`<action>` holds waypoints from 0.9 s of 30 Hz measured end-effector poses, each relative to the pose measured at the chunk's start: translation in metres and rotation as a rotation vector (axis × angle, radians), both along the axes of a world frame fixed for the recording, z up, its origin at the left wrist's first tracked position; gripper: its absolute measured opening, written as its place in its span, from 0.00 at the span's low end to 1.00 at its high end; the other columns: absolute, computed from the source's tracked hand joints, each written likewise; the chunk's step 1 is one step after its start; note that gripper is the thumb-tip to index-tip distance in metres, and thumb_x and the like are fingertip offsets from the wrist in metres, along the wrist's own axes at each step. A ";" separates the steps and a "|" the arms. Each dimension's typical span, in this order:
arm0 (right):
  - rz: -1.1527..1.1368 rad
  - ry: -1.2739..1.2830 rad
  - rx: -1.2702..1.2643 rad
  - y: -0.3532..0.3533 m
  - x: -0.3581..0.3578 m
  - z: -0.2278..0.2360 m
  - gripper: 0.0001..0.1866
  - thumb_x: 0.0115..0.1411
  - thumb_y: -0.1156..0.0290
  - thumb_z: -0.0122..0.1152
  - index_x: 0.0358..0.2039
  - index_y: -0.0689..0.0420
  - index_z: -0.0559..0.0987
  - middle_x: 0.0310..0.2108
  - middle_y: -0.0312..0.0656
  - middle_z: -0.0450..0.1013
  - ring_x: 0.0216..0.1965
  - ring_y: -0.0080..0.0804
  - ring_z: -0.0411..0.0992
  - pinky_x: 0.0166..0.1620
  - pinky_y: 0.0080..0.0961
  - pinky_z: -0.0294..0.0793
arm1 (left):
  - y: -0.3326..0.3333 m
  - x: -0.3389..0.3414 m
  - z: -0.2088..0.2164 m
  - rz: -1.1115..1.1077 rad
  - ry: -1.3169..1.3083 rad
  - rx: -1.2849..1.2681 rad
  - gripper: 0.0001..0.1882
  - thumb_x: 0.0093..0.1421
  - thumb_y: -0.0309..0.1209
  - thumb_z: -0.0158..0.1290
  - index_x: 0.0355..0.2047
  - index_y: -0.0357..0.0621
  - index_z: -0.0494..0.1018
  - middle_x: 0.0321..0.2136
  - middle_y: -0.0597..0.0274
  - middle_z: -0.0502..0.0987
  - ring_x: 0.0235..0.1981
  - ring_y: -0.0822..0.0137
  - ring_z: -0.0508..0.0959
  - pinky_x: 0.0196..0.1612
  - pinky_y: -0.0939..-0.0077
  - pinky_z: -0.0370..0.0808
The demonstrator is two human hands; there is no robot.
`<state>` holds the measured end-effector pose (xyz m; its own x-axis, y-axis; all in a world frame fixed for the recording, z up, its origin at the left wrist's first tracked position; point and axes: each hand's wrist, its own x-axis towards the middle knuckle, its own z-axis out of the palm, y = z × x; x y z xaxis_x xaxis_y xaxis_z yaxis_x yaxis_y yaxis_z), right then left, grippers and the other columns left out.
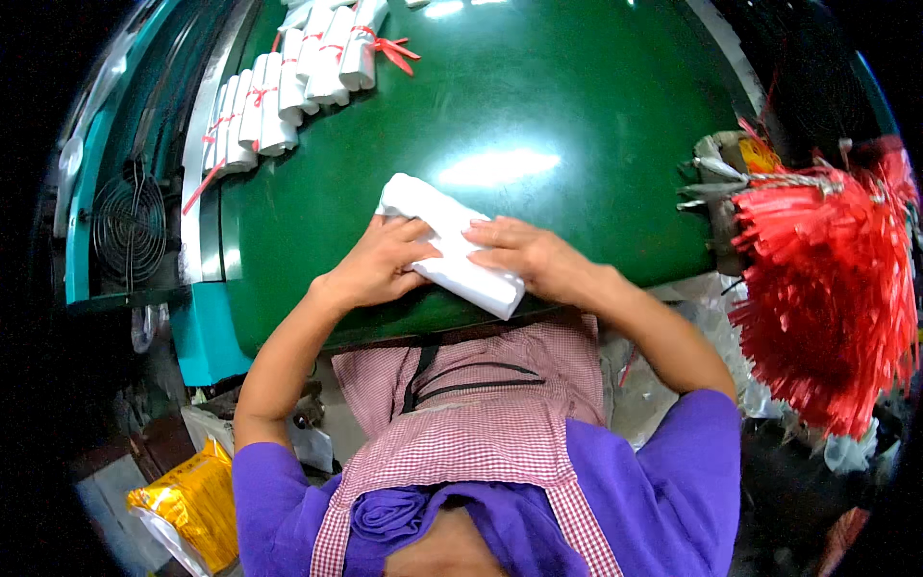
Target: The person folds white rectangular items on a green table, wraps them with red plastic strips, and ties them into bundles. The person places the finished bundles into a white sack and continues the process with new items.
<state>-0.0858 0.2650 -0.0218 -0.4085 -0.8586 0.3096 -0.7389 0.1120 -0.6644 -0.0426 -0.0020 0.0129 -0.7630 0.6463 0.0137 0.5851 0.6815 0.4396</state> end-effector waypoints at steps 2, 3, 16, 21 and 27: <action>0.017 0.210 0.124 0.008 -0.020 0.000 0.17 0.56 0.76 0.51 0.47 0.58 0.76 0.55 0.48 0.67 0.59 0.46 0.63 0.62 0.41 0.60 | 0.013 -0.006 0.007 -0.037 0.230 -0.096 0.16 0.44 0.28 0.58 0.36 0.51 0.75 0.43 0.64 0.72 0.48 0.60 0.70 0.54 0.56 0.60; 0.047 0.297 0.187 0.009 -0.032 0.006 0.16 0.58 0.73 0.48 0.47 0.58 0.76 0.56 0.48 0.67 0.59 0.44 0.63 0.62 0.43 0.60 | 0.017 -0.017 0.014 -0.084 0.371 -0.156 0.16 0.42 0.27 0.57 0.35 0.52 0.74 0.44 0.66 0.72 0.47 0.60 0.71 0.54 0.59 0.60; -0.293 0.092 0.356 0.004 0.040 0.041 0.27 0.57 0.59 0.57 0.50 0.68 0.71 0.57 0.62 0.62 0.58 0.54 0.61 0.60 0.41 0.60 | 0.045 0.024 0.009 0.103 0.037 -0.097 0.20 0.47 0.28 0.58 0.43 0.43 0.73 0.55 0.54 0.69 0.58 0.45 0.65 0.58 0.36 0.55; -0.380 -0.068 0.287 0.002 0.020 0.035 0.18 0.52 0.59 0.62 0.30 0.63 0.79 0.41 0.50 0.75 0.45 0.49 0.71 0.47 0.38 0.71 | 0.005 0.030 0.005 0.298 -0.052 0.092 0.13 0.54 0.31 0.57 0.40 0.41 0.74 0.36 0.52 0.77 0.40 0.51 0.76 0.43 0.59 0.72; -0.656 -0.454 -0.184 -0.009 -0.019 0.002 0.15 0.56 0.62 0.60 0.35 0.61 0.80 0.31 0.45 0.78 0.34 0.37 0.76 0.40 0.33 0.74 | 0.027 -0.020 0.003 0.237 0.168 0.086 0.14 0.53 0.30 0.57 0.40 0.37 0.73 0.43 0.50 0.71 0.44 0.52 0.71 0.47 0.62 0.69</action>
